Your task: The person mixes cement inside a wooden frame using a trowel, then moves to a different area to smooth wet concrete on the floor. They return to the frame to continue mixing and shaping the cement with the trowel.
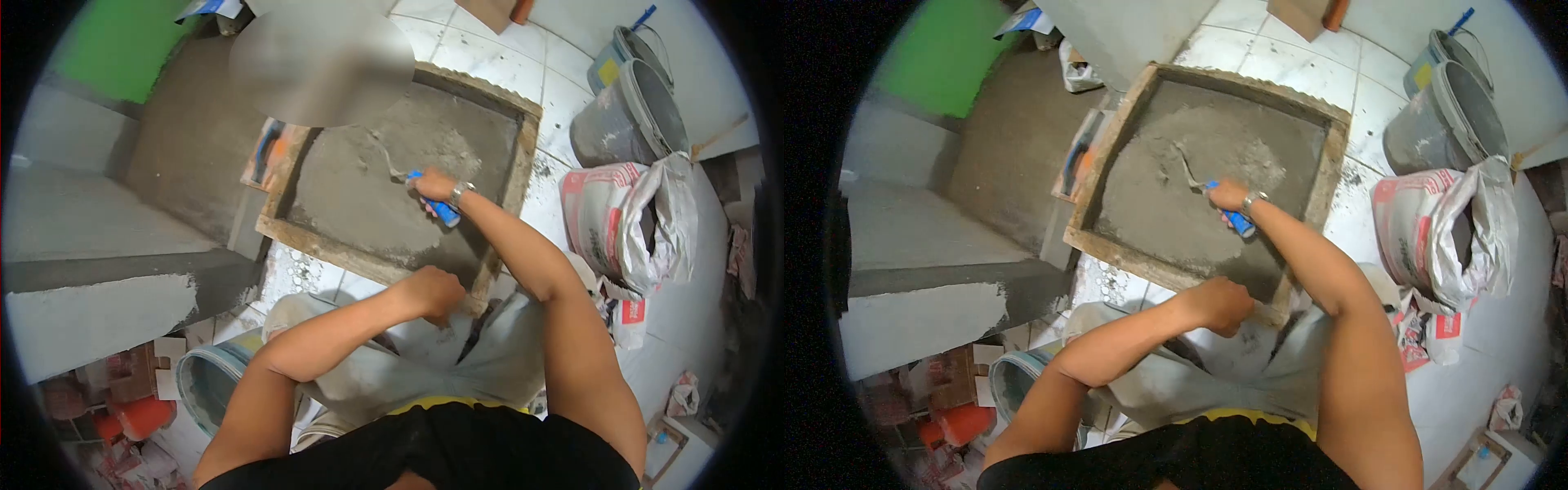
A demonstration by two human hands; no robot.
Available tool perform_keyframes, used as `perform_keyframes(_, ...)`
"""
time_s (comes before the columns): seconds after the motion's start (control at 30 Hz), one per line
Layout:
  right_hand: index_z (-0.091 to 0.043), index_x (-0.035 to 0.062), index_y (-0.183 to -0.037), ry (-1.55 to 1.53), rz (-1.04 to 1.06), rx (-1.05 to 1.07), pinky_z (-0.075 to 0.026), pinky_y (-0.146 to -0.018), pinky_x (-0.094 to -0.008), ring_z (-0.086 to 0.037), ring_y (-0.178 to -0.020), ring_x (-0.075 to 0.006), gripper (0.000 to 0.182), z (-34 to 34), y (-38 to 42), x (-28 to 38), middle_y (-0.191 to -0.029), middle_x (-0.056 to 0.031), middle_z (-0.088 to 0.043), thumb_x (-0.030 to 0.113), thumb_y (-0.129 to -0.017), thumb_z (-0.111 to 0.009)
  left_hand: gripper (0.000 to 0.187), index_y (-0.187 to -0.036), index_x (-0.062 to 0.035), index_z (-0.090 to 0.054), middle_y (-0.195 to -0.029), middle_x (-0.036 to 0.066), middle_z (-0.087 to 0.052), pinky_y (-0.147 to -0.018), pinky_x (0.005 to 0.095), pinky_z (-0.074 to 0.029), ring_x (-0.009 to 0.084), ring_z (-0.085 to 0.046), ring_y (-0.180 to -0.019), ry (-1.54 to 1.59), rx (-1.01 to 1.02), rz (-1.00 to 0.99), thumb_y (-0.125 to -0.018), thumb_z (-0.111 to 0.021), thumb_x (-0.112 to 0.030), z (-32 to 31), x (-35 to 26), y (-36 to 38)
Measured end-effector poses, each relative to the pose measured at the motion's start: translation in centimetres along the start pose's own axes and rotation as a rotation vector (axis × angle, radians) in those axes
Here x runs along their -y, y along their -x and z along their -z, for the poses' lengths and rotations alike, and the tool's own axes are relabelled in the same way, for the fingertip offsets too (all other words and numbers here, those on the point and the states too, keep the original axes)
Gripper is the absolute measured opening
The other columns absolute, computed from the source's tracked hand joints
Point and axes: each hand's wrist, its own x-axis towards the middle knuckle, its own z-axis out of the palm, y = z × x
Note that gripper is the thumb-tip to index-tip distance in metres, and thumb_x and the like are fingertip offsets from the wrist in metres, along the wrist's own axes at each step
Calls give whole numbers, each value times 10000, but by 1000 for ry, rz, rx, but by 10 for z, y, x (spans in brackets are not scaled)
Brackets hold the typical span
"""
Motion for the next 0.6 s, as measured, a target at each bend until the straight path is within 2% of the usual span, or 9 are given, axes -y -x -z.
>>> perform_keyframes(0.1,-531,-7,-670,-197,-97,53,-478,-405,-371,-556,-439,-218,316,-4,16,20,-603,-133,-588,201,-894,-452,160,-805,-25,-690,-868,173,-687,-734,422,-529,337,-676,-859,-55,29,30,-700,-627,-128,4,6,5)
perform_keyframes(0.13,-540,-5,-620,-185,-98,99,-494,-427,-372,-563,-434,-235,323,1,19,22,-570,-160,-602,174,-859,-417,163,-841,-42,-682,-884,155,-678,-738,421,-526,324,-669,-880,-44,-99,-50,-728,-628,-146,-2,14,3)
perform_keyframes(0.2,-553,3,-531,-1,39,404,-468,-437,-353,-545,-433,-235,429,25,32,26,-510,-163,-581,213,-861,-378,159,-898,-72,-658,-893,117,-647,-749,415,-512,299,-648,-900,-38,-318,-158,-776,-629,-170,-1,22,1)
perform_keyframes(0.23,-559,-3,-690,119,64,431,-448,-398,-366,-535,-402,-248,356,34,15,10,-579,-130,-576,246,-910,-430,153,-918,-86,-643,-886,97,-625,-756,410,-500,288,-633,-898,-52,-410,-178,-795,-631,-177,11,23,3)
perform_keyframes(0.3,-579,25,-710,-301,-46,383,-457,-435,-350,-559,-459,-226,358,31,31,9,-620,-118,-591,269,-934,-443,110,-893,-85,-610,-863,76,-579,-760,406,-472,280,-594,-858,138,-755,-300,-794,-631,-130,38,23,14)
perform_keyframes(0.33,-588,27,-747,-462,-209,361,-465,-461,-338,-585,-539,-197,388,26,17,-6,-646,-85,-593,328,-955,-459,133,-912,-75,-599,-886,87,-541,-766,390,-450,290,-552,-864,232,-980,-357,-791,-639,-114,43,20,15)
perform_keyframes(0.37,-591,39,-788,-499,-210,270,-464,-462,-331,-587,-564,-187,394,16,23,-3,-644,-68,-588,376,-953,-474,168,-957,-71,-601,-927,119,-522,-766,391,-448,309,-538,-898,290,-1171,-386,-800,-638,-121,50,20,18)
perform_keyframes(0.43,-595,51,-830,-540,-191,137,-464,-465,-325,-589,-591,-176,406,-2,33,2,-642,-51,-584,424,-951,-488,220,-1013,-58,-608,-973,144,-528,-799,393,-438,316,-534,-934,259,-1285,-307,-812,-649,-136,55,27,20)
perform_keyframes(0.6,-596,55,-834,-560,-135,113,-467,-474,-330,-592,-602,-176,406,-15,47,21,-647,-49,-587,428,-951,-484,160,-976,-58,-640,-966,98,-560,-828,381,-416,272,-554,-929,299,-1371,-172,-825,-642,-111,56,51,13)
